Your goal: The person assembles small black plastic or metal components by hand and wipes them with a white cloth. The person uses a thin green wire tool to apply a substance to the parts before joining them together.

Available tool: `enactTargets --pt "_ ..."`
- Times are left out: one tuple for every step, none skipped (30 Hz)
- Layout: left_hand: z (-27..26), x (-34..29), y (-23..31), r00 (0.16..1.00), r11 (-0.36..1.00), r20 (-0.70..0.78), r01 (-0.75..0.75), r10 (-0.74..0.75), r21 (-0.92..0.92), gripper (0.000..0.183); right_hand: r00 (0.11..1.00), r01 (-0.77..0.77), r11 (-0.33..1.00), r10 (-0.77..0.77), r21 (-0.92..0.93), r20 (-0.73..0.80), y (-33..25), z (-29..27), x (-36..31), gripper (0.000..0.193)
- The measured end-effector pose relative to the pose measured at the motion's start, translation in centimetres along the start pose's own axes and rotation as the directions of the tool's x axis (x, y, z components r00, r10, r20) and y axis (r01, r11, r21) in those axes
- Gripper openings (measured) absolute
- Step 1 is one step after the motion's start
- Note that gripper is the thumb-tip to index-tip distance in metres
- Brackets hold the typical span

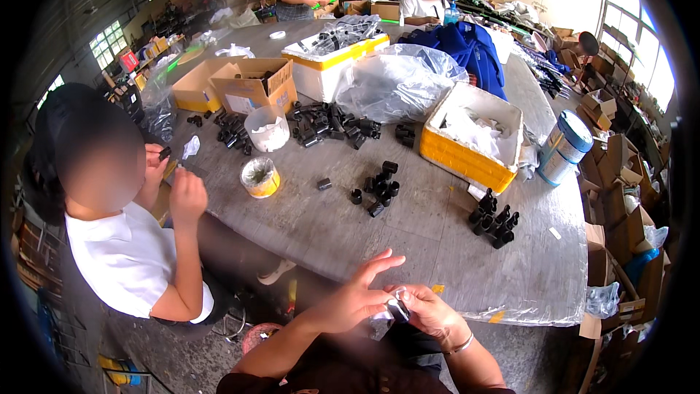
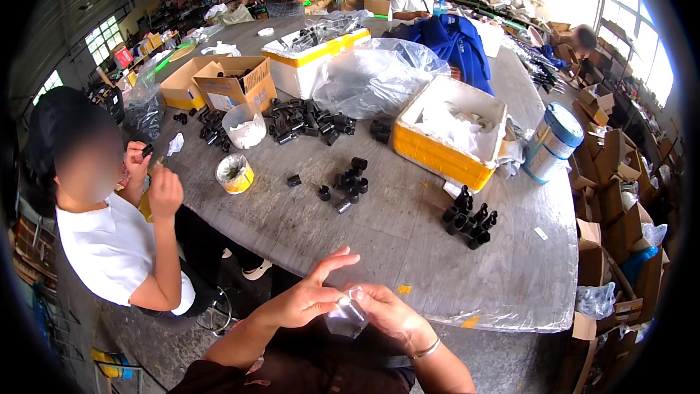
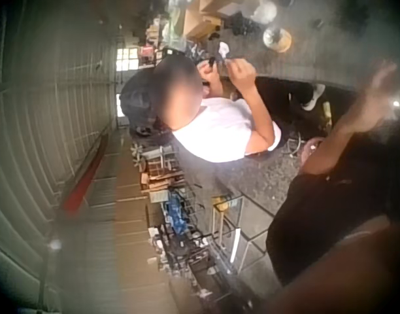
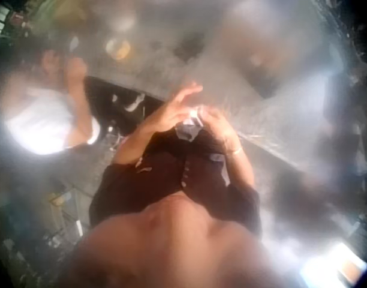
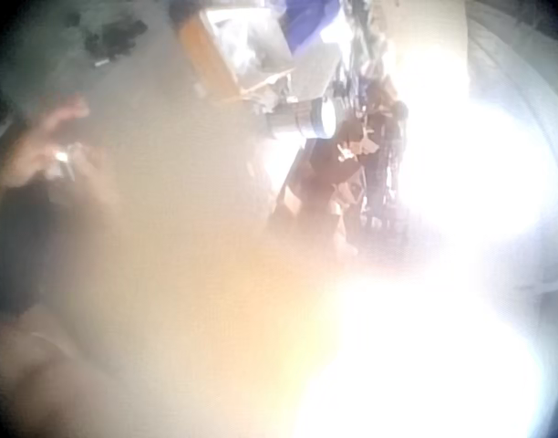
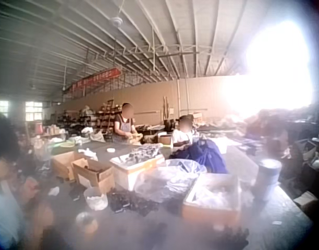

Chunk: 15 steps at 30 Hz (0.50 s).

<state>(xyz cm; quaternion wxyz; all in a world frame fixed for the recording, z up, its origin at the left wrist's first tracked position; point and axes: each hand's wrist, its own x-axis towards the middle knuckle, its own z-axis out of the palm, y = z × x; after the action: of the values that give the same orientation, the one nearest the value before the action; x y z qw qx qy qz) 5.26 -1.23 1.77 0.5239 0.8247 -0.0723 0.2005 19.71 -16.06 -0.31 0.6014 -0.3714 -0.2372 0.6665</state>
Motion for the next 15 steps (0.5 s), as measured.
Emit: enactTargets --pt "-0.1 0.1 0.2 1.000 1.000 0.028 -0.012 0.012 0.007 0.011 0.998 -0.026 0.993 0.020 0.115 0.054 0.5 -0.5 0.0 0.045" --pt "-0.1 0.2 0.3 0.998 1.000 0.057 -0.025 0.024 0.013 0.011 0.997 -0.047 0.984 0.034 0.172 0.075 1.2 -0.9 -0.1 0.045" --pt "-0.1 0.2 0.4 0.996 0.998 0.071 -0.051 0.048 0.041 0.014 0.994 -0.069 0.971 0.048 0.229 0.098 1.9 -1.2 -0.1 0.046" --pt "-0.1 0.2 0.4 0.996 0.996 0.079 -0.055 0.050 0.063 0.014 0.991 -0.096 0.954 0.064 0.284 0.121 2.4 -1.4 -0.2 0.047" --pt "-0.1 0.2 0.5 0.995 0.995 0.087 -0.059 0.052 0.085 0.015 0.987 -0.096 0.946 0.051 0.310 0.150 2.6 -1.3 0.0 0.046" --pt "-0.1 0.2 0.6 0.994 0.992 0.096 -0.064 0.054 0.106 0.015 0.989 -0.112 0.938 0.071 0.329 0.133 2.7 -1.3 0.0 0.041" --pt "0.0 0.1 0.5 0.995 0.995 0.094 -0.054 0.046 0.084 0.015 0.989 -0.129 0.929 0.093 0.348 0.118 2.8 -1.3 0.0 0.036" --pt "0.1 -0.1 0.5 0.995 0.997 0.092 -0.044 0.038 0.061 0.014 0.988 -0.145 0.919 0.115 0.367 0.103 3.1 -1.3 -0.1 0.030" --pt "0.2 -0.3 0.3 0.995 0.999 0.091 -0.034 0.030 0.038 0.014 0.988 -0.145 0.911 0.112 0.387 0.106 3.6 -1.4 -0.1 0.030" --pt "0.3 -0.4 0.3 0.996 0.999 0.089 -0.033 0.031 0.032 0.015 0.988 -0.146 0.901 0.109 0.408 0.113 4.3 -1.6 0.1 0.029" --pt "0.4 -0.5 0.2 0.996 0.999 0.087 -0.034 0.031 0.025 0.015 0.987 -0.146 0.892 0.105 0.428 0.118 4.8 -1.8 0.3 0.029" --pt "0.5 -0.5 0.1 0.996 0.999 0.087 -0.035 0.033 0.017 0.016 0.983 -0.159 0.867 0.095 0.473 0.156 5.0 -1.8 0.5 0.029" --pt "0.6 -0.4 0.1 0.995 0.998 0.084 -0.052 0.049 0.034 0.017 0.979 -0.169 0.840 0.082 0.516 0.187 5.1 -1.8 0.4 0.029" --pt "0.7 -0.2 0.1 0.994 0.996 0.084 -0.071 0.067 0.050 0.018 0.974 -0.177 0.811 0.065 0.557 0.215 5.2 -1.8 0.3 0.029" --pt "0.9 0.1 0.0 0.992 0.994 0.088 -0.093 0.087 0.063 0.020 0.981 -0.154 0.838 0.069 0.523 0.179 5.1 -1.8 0.1 0.029"
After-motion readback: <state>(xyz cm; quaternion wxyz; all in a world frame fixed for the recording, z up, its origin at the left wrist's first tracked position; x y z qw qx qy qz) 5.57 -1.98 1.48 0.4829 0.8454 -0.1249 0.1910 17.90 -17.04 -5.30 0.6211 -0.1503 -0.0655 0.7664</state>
